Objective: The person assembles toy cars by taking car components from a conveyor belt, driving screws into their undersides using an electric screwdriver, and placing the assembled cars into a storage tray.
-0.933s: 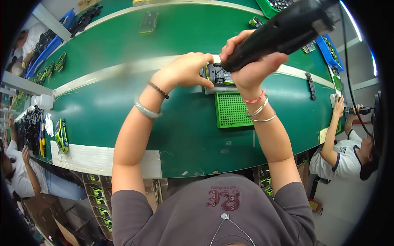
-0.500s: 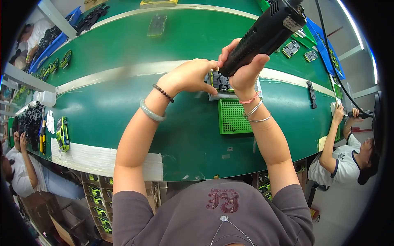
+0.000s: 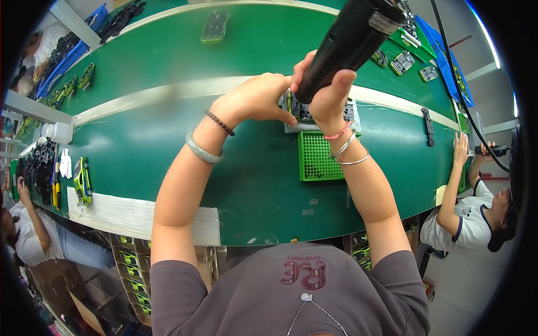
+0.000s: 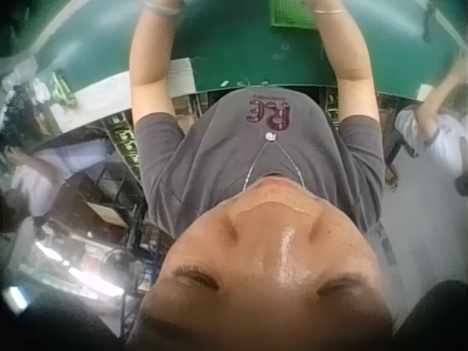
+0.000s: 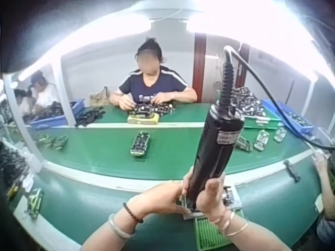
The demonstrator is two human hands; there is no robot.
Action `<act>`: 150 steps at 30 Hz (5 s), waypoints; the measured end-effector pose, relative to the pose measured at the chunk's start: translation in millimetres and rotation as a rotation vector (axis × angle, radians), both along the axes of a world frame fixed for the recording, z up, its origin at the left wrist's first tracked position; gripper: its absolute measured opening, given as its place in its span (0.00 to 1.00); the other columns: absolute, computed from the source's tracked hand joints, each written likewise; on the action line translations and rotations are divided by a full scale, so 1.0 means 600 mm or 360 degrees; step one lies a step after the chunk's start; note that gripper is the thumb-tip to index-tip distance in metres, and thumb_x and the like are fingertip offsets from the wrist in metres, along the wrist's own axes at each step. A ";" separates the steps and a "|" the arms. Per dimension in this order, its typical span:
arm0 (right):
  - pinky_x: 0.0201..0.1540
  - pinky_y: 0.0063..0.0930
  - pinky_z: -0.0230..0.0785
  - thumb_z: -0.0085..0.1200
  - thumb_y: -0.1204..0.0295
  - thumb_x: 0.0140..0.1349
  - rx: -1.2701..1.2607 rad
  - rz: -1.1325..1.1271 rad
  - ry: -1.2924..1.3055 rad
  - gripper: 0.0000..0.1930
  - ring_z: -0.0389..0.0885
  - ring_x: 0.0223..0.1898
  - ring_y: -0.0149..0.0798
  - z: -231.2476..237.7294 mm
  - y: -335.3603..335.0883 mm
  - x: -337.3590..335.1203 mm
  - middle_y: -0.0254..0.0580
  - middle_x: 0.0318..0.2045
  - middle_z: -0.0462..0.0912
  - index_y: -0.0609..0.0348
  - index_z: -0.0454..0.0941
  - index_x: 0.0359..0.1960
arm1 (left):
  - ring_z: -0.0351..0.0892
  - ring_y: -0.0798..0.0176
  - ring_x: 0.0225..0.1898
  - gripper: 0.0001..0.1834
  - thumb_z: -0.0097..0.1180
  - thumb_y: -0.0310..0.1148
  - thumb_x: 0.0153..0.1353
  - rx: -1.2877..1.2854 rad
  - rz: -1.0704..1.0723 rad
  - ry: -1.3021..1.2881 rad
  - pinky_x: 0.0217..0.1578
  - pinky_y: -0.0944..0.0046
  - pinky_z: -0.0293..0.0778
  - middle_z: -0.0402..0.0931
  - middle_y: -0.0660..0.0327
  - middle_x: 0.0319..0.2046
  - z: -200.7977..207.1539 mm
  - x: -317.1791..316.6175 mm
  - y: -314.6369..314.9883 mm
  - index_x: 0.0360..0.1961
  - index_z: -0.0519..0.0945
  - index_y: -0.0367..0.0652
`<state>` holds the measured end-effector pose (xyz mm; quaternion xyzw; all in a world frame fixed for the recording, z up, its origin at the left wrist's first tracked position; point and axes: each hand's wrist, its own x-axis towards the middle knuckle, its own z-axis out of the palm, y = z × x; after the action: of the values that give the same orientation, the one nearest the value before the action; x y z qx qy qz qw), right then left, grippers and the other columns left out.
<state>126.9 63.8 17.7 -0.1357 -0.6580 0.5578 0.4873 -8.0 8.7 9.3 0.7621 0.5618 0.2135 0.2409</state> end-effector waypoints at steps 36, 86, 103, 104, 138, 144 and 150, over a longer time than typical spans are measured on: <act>0.20 0.20 0.64 0.46 0.30 0.46 0.0007 -0.0624 0.0254 0.41 0.73 0.18 0.31 -0.081 0.035 0.355 0.40 0.17 0.72 0.66 0.69 0.30 | 0.78 0.58 0.38 0.24 0.66 0.35 0.45 0.0575 0.0428 0.0296 0.40 0.63 0.73 0.78 0.53 0.35 0.073 -0.086 0.090 0.42 0.76 0.35; 0.32 0.28 0.70 0.28 0.34 0.59 0.0111 -0.0583 -0.0181 0.39 0.73 0.27 0.38 -0.105 0.107 0.321 0.45 0.25 0.72 0.66 0.70 0.33 | 0.78 0.54 0.30 0.33 0.54 0.52 0.55 -0.0400 0.4866 -0.0664 0.29 0.58 0.76 0.76 0.50 0.37 -0.303 0.185 -1.249 0.56 0.64 0.41; 0.22 0.25 0.69 0.29 0.37 0.61 0.0034 -0.0632 -0.0061 0.32 0.71 0.21 0.35 -0.088 0.084 0.340 0.40 0.24 0.69 0.57 0.67 0.33 | 0.69 0.46 0.53 0.22 0.57 0.38 0.50 -0.0466 0.4866 0.0226 0.53 0.54 0.66 0.74 0.46 0.46 -0.294 0.126 -1.404 0.45 0.77 0.36; 0.22 0.25 0.69 0.29 0.37 0.61 0.0036 -0.0670 -0.0038 0.32 0.71 0.21 0.34 -0.084 0.085 0.351 0.40 0.24 0.69 0.56 0.67 0.33 | 0.73 0.48 0.50 0.19 0.57 0.39 0.49 -0.0472 0.4852 0.0444 0.50 0.56 0.69 0.76 0.47 0.44 -0.291 0.109 -1.382 0.41 0.80 0.39; 0.21 0.21 0.62 0.46 0.28 0.44 -0.0077 -0.0688 0.0118 0.42 0.70 0.18 0.31 -0.067 0.022 0.342 0.38 0.17 0.69 0.64 0.66 0.30 | 0.68 0.43 0.50 0.30 0.61 0.47 0.48 0.0217 0.1681 0.0547 0.48 0.49 0.68 0.68 0.44 0.47 -0.036 -0.115 0.230 0.49 0.70 0.43; 0.22 0.21 0.63 0.47 0.28 0.44 -0.0102 -0.0667 0.0034 0.42 0.71 0.20 0.30 -0.061 0.017 0.345 0.38 0.18 0.70 0.65 0.67 0.29 | 0.73 0.49 0.46 0.22 0.64 0.31 0.43 0.0612 0.1122 0.0086 0.45 0.55 0.70 0.74 0.53 0.43 -0.057 -0.130 0.212 0.42 0.73 0.42; 0.22 0.20 0.62 0.49 0.31 0.45 -0.0110 -0.0663 0.0016 0.40 0.71 0.19 0.29 -0.062 0.023 0.345 0.37 0.17 0.71 0.66 0.69 0.26 | 0.71 0.48 0.47 0.26 0.63 0.25 0.42 0.0901 0.0367 -0.0043 0.50 0.57 0.67 0.72 0.52 0.48 0.010 0.005 0.096 0.46 0.72 0.42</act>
<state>333.8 77.6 -19.4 -0.2826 -0.5938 0.4679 0.5905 -4.9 66.3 15.5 0.7272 0.5595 0.3977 0.0005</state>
